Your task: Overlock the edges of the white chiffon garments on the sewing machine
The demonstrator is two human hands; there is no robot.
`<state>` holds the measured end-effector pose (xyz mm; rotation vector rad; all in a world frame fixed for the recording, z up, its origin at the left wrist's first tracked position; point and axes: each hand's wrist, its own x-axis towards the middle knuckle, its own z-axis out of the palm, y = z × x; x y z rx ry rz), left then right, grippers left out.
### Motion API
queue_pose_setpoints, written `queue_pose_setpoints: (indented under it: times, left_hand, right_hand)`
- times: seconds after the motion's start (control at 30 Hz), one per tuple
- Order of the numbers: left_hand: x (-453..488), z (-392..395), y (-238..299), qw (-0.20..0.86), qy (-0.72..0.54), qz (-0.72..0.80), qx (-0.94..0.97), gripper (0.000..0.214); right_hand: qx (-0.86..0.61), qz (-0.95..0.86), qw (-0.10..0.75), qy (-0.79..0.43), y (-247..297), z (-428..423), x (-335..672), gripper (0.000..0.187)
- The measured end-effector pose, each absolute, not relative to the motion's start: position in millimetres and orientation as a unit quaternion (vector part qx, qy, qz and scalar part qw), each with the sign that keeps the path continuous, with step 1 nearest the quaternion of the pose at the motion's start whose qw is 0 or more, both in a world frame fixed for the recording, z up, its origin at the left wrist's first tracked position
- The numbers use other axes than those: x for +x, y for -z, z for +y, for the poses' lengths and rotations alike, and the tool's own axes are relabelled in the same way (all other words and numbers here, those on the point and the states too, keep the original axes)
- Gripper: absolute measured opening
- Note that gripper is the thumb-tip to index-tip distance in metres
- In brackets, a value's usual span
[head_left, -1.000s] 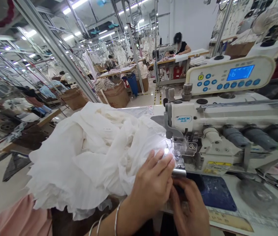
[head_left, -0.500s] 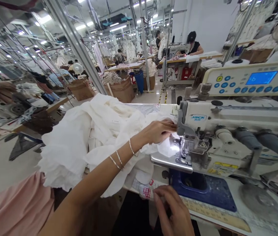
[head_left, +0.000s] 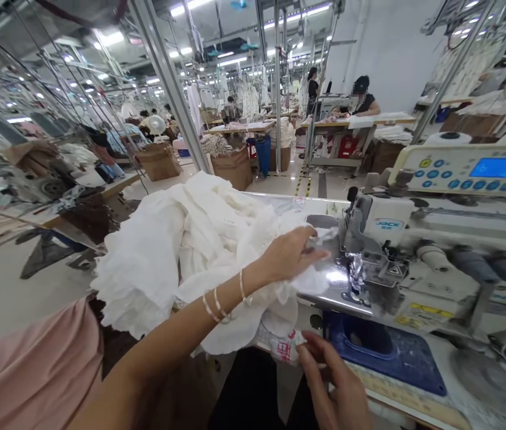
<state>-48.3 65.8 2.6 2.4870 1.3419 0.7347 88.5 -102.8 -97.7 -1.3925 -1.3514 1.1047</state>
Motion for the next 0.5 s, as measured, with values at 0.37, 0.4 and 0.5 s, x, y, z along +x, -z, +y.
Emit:
queue_pose_setpoints:
  times: [0.37,0.4,0.5]
  left_hand:
    - [-90,2,-59,0.301,-0.095,0.321,0.893,0.037]
    - [-93,2,-67,0.299,-0.082,0.319,0.896,0.037]
    - [-107,10,-98,0.315,-0.089,0.352,0.877,0.039]
  right_hand:
    - [-0.469,-0.629,0.516,-0.344,37,-55,55,0.021]
    - [-0.466,-0.631,0.527,-0.328,26,-51,56,0.020]
    - [-0.462,-0.621,0.562,-0.292,-6,-40,54,0.019]
